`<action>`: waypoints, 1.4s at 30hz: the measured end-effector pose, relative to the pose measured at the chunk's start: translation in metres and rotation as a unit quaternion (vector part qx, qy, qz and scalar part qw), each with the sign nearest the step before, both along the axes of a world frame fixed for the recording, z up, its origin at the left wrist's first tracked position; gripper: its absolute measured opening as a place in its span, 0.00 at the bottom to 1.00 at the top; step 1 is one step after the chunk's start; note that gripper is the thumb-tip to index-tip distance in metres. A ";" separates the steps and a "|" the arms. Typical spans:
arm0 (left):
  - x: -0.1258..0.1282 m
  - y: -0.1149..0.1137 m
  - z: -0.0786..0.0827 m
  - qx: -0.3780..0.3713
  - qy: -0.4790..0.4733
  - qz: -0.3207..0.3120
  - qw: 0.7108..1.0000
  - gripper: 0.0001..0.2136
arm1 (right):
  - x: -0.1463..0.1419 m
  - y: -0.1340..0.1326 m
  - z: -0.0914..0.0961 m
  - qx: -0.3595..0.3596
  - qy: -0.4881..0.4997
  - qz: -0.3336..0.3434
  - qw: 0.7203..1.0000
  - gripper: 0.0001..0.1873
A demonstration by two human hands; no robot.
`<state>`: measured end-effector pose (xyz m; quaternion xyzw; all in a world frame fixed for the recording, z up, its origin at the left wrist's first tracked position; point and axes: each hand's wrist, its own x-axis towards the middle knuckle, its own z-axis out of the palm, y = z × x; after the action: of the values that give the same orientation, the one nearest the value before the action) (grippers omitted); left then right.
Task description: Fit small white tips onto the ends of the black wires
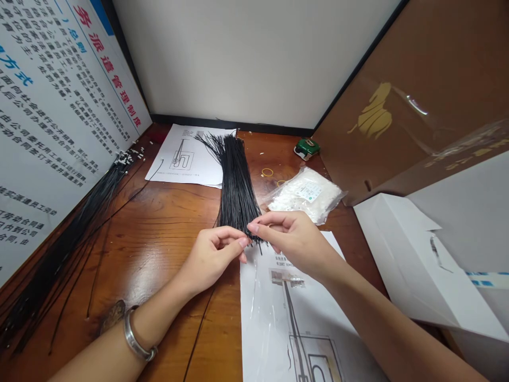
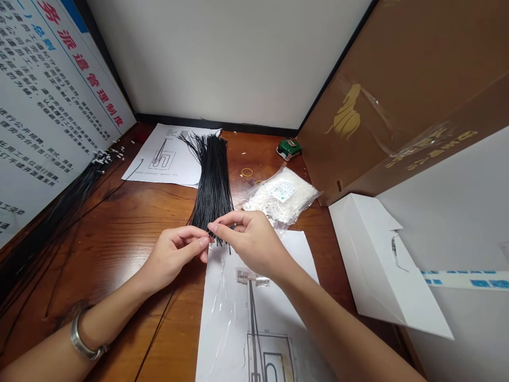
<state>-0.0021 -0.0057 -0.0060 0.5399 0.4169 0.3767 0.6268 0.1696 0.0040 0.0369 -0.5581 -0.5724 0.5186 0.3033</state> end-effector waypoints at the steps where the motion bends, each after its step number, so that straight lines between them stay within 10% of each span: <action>1: 0.000 0.000 0.000 -0.005 -0.002 -0.001 1.000 0.09 | 0.000 0.000 0.000 0.001 -0.004 -0.002 1.000 0.12; 42: 0.004 -0.001 0.002 0.022 0.044 0.004 0.999 0.09 | 0.001 -0.001 -0.004 0.023 -0.007 0.015 1.000 0.11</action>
<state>0.0014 -0.0071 -0.0037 0.5680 0.4377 0.3641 0.5943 0.1710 0.0033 0.0325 -0.5460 -0.5946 0.5059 0.3039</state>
